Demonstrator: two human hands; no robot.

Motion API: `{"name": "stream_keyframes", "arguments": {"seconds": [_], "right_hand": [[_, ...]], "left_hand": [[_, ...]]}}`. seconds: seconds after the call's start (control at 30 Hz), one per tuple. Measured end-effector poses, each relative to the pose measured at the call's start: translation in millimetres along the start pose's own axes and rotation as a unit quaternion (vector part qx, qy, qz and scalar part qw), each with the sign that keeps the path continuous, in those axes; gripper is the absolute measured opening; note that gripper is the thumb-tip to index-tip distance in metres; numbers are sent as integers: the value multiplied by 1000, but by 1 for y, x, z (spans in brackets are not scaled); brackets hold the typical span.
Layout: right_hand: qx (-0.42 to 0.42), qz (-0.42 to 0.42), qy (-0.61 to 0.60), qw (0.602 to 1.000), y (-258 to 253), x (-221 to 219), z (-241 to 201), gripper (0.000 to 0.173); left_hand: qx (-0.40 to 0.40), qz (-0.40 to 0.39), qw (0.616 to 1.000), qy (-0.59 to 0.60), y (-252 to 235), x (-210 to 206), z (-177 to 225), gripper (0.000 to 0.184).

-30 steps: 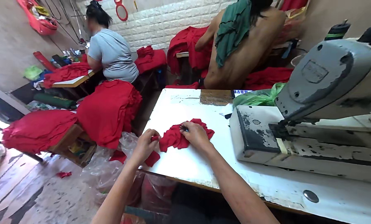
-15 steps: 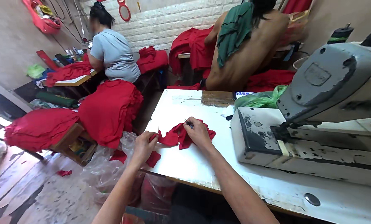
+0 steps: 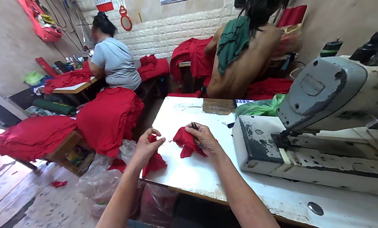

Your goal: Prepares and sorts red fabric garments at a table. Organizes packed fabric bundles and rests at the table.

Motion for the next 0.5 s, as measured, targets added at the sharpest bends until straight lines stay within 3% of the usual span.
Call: {"name": "stream_keyframes", "arguments": {"seconds": [0.07, 0.17, 0.3, 0.4, 0.5], "right_hand": [[5, -10, -8, 1000, 2, -3, -2, 11], [18, -45, 20, 999, 6, -9, -5, 9], [42, -208, 112, 971, 16, -20, -7, 11], [57, -304, 165, 937, 22, -27, -4, 12], [72, -283, 225, 930, 21, -29, -2, 20]], "left_hand": [[43, -94, 994, -17, 6, -11, 1, 5], [160, -157, 973, 49, 14, -26, -2, 29], [281, -93, 940, 171, 10, -33, -11, 36], [264, -39, 936, 229, 7, -32, -15, 15], [223, 8, 943, 248, 8, -31, -13, 7]]}}
Point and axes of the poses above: each hand's wrist, its own y-axis away from the middle knuckle, its own x-axis out of the back of the hand, z = x × y, the point moved 3 cm from there along -y, towards the middle knuckle, and after that the axes turned 10 degrees about z, right-handed, at the moved point
